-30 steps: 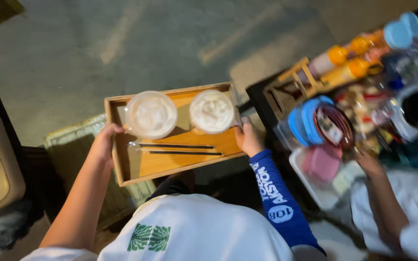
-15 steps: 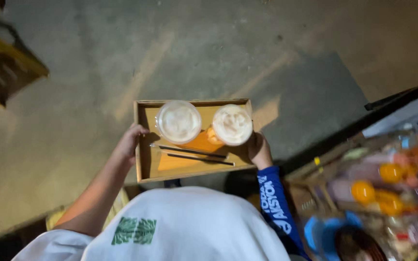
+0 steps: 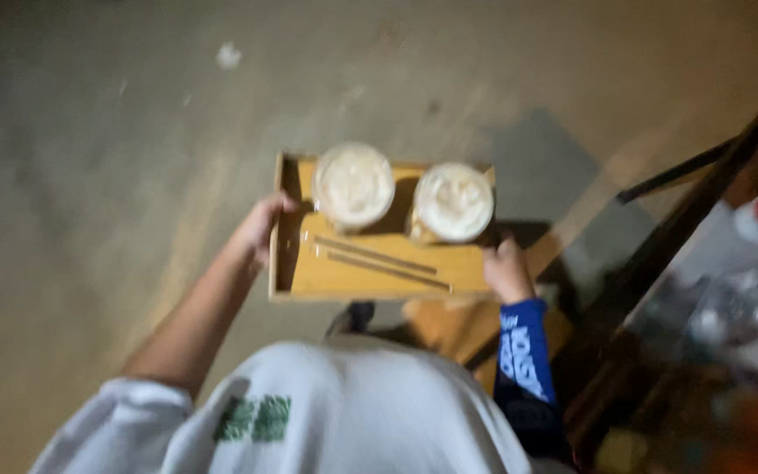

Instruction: The person retrieves a wooden serving tray and applies glue to a damaged corner joint using a small white bottle. After applying the adhesive, they place two iced coffee drinks and two straws onto the tray and carry it to a table.

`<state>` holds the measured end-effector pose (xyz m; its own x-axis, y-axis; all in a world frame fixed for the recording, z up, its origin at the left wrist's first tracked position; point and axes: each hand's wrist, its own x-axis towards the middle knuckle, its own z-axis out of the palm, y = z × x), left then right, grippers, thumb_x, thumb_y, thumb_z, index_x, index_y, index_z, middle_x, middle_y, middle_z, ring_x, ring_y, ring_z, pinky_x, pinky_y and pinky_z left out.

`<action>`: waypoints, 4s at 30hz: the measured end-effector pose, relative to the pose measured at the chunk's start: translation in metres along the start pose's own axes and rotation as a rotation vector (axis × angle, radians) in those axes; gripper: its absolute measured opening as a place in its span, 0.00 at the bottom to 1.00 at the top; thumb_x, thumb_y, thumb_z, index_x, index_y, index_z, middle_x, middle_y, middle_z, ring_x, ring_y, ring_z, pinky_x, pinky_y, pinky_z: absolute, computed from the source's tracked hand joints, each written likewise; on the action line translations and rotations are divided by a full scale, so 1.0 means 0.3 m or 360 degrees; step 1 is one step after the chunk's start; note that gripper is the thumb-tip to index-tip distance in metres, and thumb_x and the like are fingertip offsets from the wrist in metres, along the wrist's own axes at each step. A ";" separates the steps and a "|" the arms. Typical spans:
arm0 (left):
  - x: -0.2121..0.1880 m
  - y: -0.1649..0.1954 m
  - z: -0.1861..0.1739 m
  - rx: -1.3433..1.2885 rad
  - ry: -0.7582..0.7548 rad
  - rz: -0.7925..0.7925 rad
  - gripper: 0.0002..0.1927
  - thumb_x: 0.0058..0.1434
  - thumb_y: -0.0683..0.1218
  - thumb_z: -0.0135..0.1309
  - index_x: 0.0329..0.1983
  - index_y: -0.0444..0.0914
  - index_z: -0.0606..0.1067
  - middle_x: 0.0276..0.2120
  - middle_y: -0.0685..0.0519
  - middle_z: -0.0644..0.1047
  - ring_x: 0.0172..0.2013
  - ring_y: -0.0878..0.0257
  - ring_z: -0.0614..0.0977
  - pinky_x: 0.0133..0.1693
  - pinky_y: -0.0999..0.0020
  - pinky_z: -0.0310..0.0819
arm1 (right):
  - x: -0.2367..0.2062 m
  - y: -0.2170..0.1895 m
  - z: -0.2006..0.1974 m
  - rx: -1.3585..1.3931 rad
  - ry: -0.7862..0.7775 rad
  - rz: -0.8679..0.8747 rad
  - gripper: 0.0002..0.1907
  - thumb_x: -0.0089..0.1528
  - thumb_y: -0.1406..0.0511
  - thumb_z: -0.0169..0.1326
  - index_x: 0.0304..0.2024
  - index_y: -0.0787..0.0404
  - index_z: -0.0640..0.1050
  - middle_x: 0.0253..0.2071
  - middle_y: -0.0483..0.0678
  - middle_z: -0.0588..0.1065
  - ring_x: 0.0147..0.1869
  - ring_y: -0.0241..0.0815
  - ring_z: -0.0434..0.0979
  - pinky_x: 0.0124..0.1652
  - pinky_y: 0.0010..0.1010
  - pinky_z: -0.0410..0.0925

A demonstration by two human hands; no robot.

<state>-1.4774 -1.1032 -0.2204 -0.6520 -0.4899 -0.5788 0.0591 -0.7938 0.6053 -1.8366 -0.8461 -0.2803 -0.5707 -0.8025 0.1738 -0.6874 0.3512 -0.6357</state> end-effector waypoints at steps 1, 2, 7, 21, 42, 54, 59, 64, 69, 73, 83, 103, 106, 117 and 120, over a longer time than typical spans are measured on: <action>0.109 0.055 0.056 -0.0021 -0.0076 0.0020 0.23 0.54 0.52 0.47 0.49 0.33 0.73 0.36 0.41 0.80 0.34 0.50 0.83 0.40 0.53 0.83 | 0.111 0.044 -0.016 0.0040 0.0115 -0.0151 0.21 0.67 0.55 0.47 0.50 0.67 0.74 0.45 0.69 0.76 0.51 0.70 0.75 0.46 0.51 0.69; 0.214 0.099 0.106 -0.0049 -0.0139 0.0013 0.23 0.54 0.51 0.48 0.49 0.33 0.73 0.37 0.41 0.80 0.34 0.50 0.83 0.41 0.53 0.83 | 0.209 0.081 -0.038 0.0003 0.0114 0.0015 0.20 0.67 0.55 0.47 0.47 0.67 0.74 0.43 0.68 0.77 0.50 0.69 0.76 0.46 0.50 0.69; 0.754 0.318 0.351 0.0224 -0.0119 -0.0058 0.27 0.54 0.52 0.48 0.54 0.32 0.69 0.42 0.37 0.76 0.38 0.46 0.82 0.43 0.49 0.82 | 0.615 0.303 -0.128 0.0014 0.0174 0.0259 0.17 0.70 0.57 0.48 0.39 0.66 0.72 0.38 0.64 0.76 0.44 0.64 0.77 0.44 0.45 0.69; 2.321 0.531 1.451 0.0628 -0.0403 -0.0373 0.28 0.58 0.50 0.46 0.59 0.32 0.68 0.47 0.40 0.76 0.45 0.45 0.79 0.48 0.48 0.78 | 1.484 1.113 -0.537 -0.0086 0.0848 0.0788 0.12 0.67 0.60 0.52 0.40 0.64 0.72 0.37 0.65 0.76 0.44 0.68 0.76 0.41 0.49 0.70; 3.968 0.388 3.702 0.0986 -0.1156 -0.0950 0.24 0.61 0.55 0.47 0.49 0.32 0.75 0.38 0.41 0.80 0.36 0.51 0.82 0.37 0.55 0.78 | 2.695 2.539 -1.612 -0.0322 0.1222 0.1439 0.14 0.65 0.59 0.53 0.37 0.64 0.71 0.31 0.64 0.75 0.38 0.68 0.76 0.37 0.50 0.70; 4.802 0.147 4.821 0.1849 -0.1422 -0.0462 0.21 0.61 0.59 0.48 0.46 0.40 0.75 0.35 0.49 0.77 0.32 0.59 0.78 0.29 0.60 0.73 | 3.190 3.361 -2.143 -0.0407 0.1527 0.1773 0.13 0.65 0.60 0.55 0.37 0.65 0.72 0.31 0.67 0.75 0.37 0.72 0.75 0.34 0.52 0.69; 5.063 -0.085 5.400 0.1942 -0.1608 -0.0362 0.22 0.62 0.61 0.46 0.46 0.41 0.75 0.36 0.52 0.77 0.32 0.63 0.77 0.27 0.62 0.72 | 3.323 3.697 -2.495 -0.0506 0.1663 0.1927 0.13 0.65 0.61 0.55 0.36 0.65 0.71 0.30 0.66 0.75 0.36 0.70 0.75 0.34 0.52 0.69; 5.335 -0.385 5.867 0.1868 -0.1870 -0.0111 0.20 0.63 0.57 0.47 0.48 0.41 0.77 0.40 0.53 0.78 0.37 0.63 0.80 0.34 0.63 0.75 | 3.415 4.158 -2.778 -0.0462 0.1850 0.1885 0.11 0.64 0.62 0.54 0.40 0.64 0.72 0.32 0.65 0.76 0.37 0.68 0.77 0.34 0.50 0.70; 5.536 -0.694 6.431 0.1380 -0.1516 -0.1086 0.24 0.62 0.56 0.48 0.53 0.35 0.76 0.45 0.45 0.81 0.44 0.53 0.83 0.47 0.54 0.78 | 3.533 4.655 -3.185 -0.0553 0.1825 0.1944 0.12 0.65 0.62 0.55 0.38 0.66 0.71 0.33 0.66 0.76 0.39 0.71 0.76 0.37 0.50 0.70; 5.745 -0.867 6.842 0.1207 -0.1415 -0.1292 0.28 0.60 0.58 0.49 0.57 0.36 0.76 0.49 0.45 0.82 0.47 0.52 0.83 0.52 0.52 0.78 | 3.641 5.038 -3.516 -0.0562 0.1826 0.1962 0.12 0.64 0.62 0.56 0.38 0.65 0.71 0.33 0.66 0.76 0.39 0.71 0.76 0.36 0.51 0.70; 6.345 -1.601 7.811 0.1190 -0.1568 -0.1230 0.36 0.60 0.68 0.47 0.65 0.44 0.69 0.51 0.49 0.80 0.47 0.52 0.83 0.47 0.46 0.78 | 3.736 6.121 -4.210 -0.0680 0.1890 0.1892 0.13 0.67 0.63 0.56 0.35 0.65 0.70 0.31 0.64 0.74 0.36 0.69 0.74 0.35 0.50 0.68; 6.990 -3.286 9.980 0.0868 -0.1880 -0.1322 0.25 0.72 0.60 0.44 0.58 0.37 0.73 0.50 0.49 0.79 0.49 0.56 0.80 0.54 0.57 0.74 | 3.487 8.140 -5.789 -0.0456 0.1977 0.2162 0.17 0.73 0.58 0.43 0.42 0.66 0.73 0.36 0.68 0.74 0.43 0.73 0.73 0.40 0.51 0.67; 7.063 -3.479 10.326 0.0799 -0.2019 -0.1089 0.22 0.75 0.56 0.43 0.59 0.35 0.73 0.50 0.49 0.79 0.50 0.58 0.80 0.56 0.59 0.72 | 3.481 8.417 -6.090 -0.0457 0.2023 0.2086 0.16 0.71 0.58 0.43 0.42 0.64 0.74 0.35 0.68 0.75 0.42 0.72 0.74 0.40 0.51 0.67; 7.377 -4.205 11.490 0.0922 -0.1955 -0.1335 0.24 0.64 0.54 0.41 0.51 0.33 0.76 0.43 0.47 0.82 0.44 0.56 0.84 0.49 0.60 0.79 | 3.397 9.594 -6.962 -0.0368 0.2014 0.1993 0.15 0.71 0.58 0.42 0.45 0.64 0.73 0.35 0.67 0.74 0.40 0.72 0.73 0.38 0.50 0.67; 7.411 -4.395 11.832 0.0967 -0.2014 -0.1436 0.25 0.62 0.55 0.40 0.49 0.32 0.76 0.41 0.45 0.83 0.42 0.54 0.85 0.47 0.59 0.81 | 3.333 9.864 -7.221 -0.0429 0.2057 0.2028 0.15 0.71 0.59 0.42 0.45 0.65 0.73 0.35 0.66 0.74 0.41 0.70 0.73 0.39 0.49 0.68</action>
<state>-5.6883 0.1338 -0.3656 -0.4879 0.8384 -0.2429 -0.7361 -0.2456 0.6308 -5.4144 0.4357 -0.3581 -0.6006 0.7674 0.2245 0.4199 0.5417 -0.7282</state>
